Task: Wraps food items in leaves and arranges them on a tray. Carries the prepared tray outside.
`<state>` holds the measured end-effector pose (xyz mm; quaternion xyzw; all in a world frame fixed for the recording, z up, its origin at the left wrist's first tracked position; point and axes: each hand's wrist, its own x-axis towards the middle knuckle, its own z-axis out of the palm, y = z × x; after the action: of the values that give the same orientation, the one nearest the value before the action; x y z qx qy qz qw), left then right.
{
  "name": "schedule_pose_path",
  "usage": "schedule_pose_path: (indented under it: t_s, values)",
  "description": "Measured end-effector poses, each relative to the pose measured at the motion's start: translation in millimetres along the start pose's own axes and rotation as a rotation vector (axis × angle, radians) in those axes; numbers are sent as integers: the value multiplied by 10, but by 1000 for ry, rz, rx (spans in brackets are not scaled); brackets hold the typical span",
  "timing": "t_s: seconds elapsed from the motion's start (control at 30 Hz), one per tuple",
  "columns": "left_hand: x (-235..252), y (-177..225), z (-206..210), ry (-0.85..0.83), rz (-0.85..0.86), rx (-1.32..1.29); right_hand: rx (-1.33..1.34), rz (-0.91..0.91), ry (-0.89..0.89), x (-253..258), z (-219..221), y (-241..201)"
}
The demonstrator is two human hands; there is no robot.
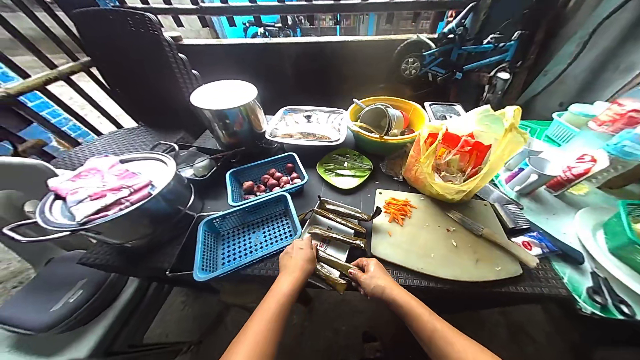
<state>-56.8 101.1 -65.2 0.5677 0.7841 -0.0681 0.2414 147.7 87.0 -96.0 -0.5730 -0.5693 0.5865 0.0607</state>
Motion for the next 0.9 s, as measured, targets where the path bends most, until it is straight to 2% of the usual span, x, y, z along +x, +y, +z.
schedule_pose_path:
  t_s: [0.13, 0.33, 0.5, 0.63, 0.7, 0.8, 0.83, 0.9]
  values:
    - [-69, -102, 226, 154, 44, 102, -4, 3, -9, 52, 59, -31]
    - [-77, -302, 415, 356, 214, 45, 77, -11, -25, 72, 20, -178]
    - [-58, -371, 474, 271, 262, 63, 49, -25, -23, 142, 148, -44]
    - [-53, -369, 471, 263, 249, 62, -262, -45, 26, 70, 133, -145]
    - [-56, -367, 467, 272, 244, 56, -523, -47, 118, -77, 92, -298]
    - [-88, -353, 477, 316, 249, 33, -763, -359, 599, -62, 92, -207]
    - [-104, -338, 481, 319, 247, 34, -825, -416, 668, 19, 58, -173]
    - [-132, -288, 448, 252, 220, 44, -924, -375, 572, 163, -13, -162]
